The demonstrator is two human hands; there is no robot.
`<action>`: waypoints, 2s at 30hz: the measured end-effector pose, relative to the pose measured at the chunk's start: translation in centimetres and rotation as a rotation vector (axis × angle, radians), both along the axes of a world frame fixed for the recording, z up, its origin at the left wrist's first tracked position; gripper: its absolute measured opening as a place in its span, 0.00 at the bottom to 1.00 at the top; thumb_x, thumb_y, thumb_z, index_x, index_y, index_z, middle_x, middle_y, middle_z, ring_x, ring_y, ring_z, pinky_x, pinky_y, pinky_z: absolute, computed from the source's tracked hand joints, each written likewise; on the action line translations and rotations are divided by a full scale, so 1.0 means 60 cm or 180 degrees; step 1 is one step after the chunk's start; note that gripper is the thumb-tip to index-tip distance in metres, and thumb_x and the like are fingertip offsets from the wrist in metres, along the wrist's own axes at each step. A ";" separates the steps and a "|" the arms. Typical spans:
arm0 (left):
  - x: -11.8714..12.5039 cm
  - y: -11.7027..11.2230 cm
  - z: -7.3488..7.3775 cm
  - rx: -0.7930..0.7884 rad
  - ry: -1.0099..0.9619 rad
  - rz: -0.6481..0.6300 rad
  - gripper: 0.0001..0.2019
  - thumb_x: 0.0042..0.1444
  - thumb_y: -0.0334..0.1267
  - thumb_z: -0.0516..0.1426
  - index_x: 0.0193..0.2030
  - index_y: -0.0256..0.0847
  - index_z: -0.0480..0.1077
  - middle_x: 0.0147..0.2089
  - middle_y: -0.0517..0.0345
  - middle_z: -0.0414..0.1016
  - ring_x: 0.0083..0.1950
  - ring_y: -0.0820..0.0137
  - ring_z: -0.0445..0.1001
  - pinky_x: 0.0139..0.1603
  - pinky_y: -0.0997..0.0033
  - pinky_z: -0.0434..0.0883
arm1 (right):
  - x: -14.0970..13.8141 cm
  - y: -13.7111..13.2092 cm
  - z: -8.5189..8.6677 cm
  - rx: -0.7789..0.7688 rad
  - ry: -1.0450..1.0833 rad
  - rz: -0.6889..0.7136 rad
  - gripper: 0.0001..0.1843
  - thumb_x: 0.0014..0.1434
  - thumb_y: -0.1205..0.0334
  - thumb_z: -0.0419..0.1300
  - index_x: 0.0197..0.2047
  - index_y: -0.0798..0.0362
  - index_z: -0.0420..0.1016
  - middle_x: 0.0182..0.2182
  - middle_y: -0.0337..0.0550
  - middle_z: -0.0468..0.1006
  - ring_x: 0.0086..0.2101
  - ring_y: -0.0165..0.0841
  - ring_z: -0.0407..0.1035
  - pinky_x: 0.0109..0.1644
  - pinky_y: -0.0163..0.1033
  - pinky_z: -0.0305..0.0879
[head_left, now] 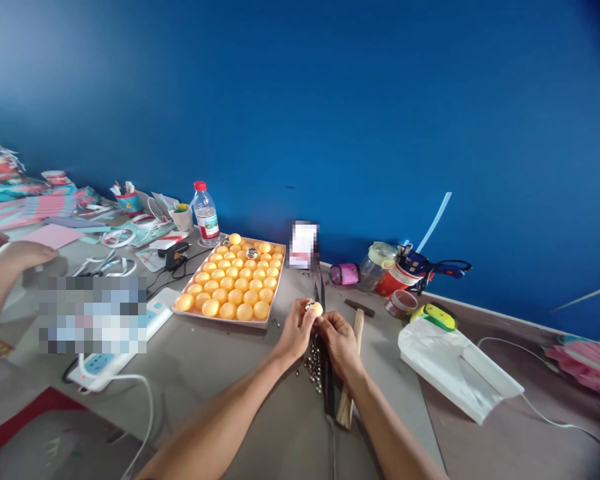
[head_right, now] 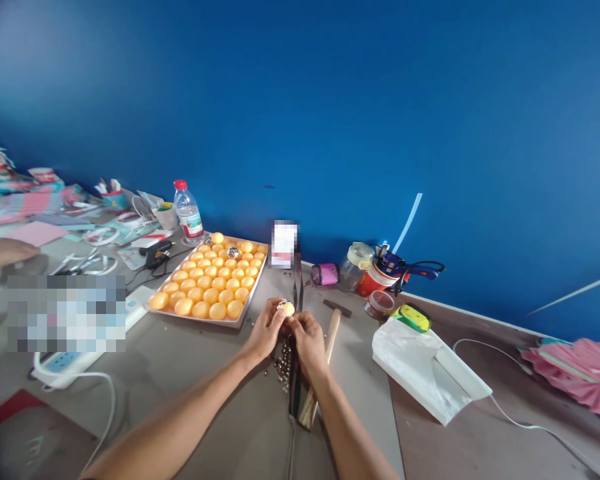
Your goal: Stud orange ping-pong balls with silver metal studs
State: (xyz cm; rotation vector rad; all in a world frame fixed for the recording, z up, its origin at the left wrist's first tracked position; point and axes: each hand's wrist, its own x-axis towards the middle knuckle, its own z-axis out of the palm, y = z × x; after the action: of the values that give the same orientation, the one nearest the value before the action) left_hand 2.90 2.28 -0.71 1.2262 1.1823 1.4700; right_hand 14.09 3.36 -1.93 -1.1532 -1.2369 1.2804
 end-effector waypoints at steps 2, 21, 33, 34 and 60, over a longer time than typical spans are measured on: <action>0.000 0.002 0.003 -0.0046 -0.0169 -0.0068 0.17 0.56 0.51 0.52 0.44 0.39 0.63 0.38 0.56 0.70 0.36 0.70 0.69 0.37 0.71 0.67 | 0.001 0.001 0.007 0.0174 -0.0167 -0.0066 0.13 0.52 0.50 0.57 0.27 0.52 0.66 0.22 0.36 0.70 0.23 0.29 0.61 0.28 0.36 0.58; -0.013 0.031 0.001 0.0042 -0.1040 0.0673 0.17 0.55 0.52 0.52 0.39 0.37 0.62 0.25 0.63 0.67 0.21 0.79 0.64 0.26 0.77 0.63 | -0.007 -0.023 0.017 0.2037 -0.3605 0.0792 0.07 0.55 0.68 0.54 0.34 0.51 0.72 0.33 0.42 0.75 0.38 0.37 0.65 0.47 0.46 0.52; -0.015 0.028 -0.002 -0.0088 -0.0881 0.0540 0.17 0.55 0.52 0.53 0.39 0.38 0.63 0.27 0.62 0.67 0.23 0.77 0.65 0.26 0.76 0.64 | 0.007 -0.001 0.013 0.1215 -0.1649 -0.0304 0.03 0.50 0.68 0.53 0.26 0.52 0.65 0.32 0.42 0.75 0.35 0.35 0.68 0.41 0.41 0.59; -0.015 0.027 -0.002 -0.0084 -0.0862 0.0478 0.17 0.55 0.52 0.53 0.39 0.38 0.63 0.27 0.62 0.67 0.24 0.77 0.65 0.27 0.76 0.64 | 0.007 0.001 0.012 0.0987 -0.1392 -0.0335 0.02 0.51 0.65 0.54 0.27 0.51 0.65 0.29 0.41 0.74 0.31 0.34 0.67 0.37 0.40 0.60; -0.009 0.014 0.015 -0.0196 -0.0812 0.0224 0.15 0.53 0.48 0.55 0.40 0.39 0.64 0.30 0.62 0.68 0.26 0.77 0.66 0.31 0.76 0.66 | 0.001 0.002 0.016 0.0276 -0.0257 0.0104 0.06 0.48 0.61 0.60 0.32 0.51 0.72 0.26 0.37 0.74 0.28 0.32 0.66 0.34 0.37 0.61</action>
State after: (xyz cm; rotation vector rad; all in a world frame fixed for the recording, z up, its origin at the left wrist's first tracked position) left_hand 2.35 3.15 0.21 0.9323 1.0975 1.5773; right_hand 14.15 3.47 -0.98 -1.1357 -1.3622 1.2021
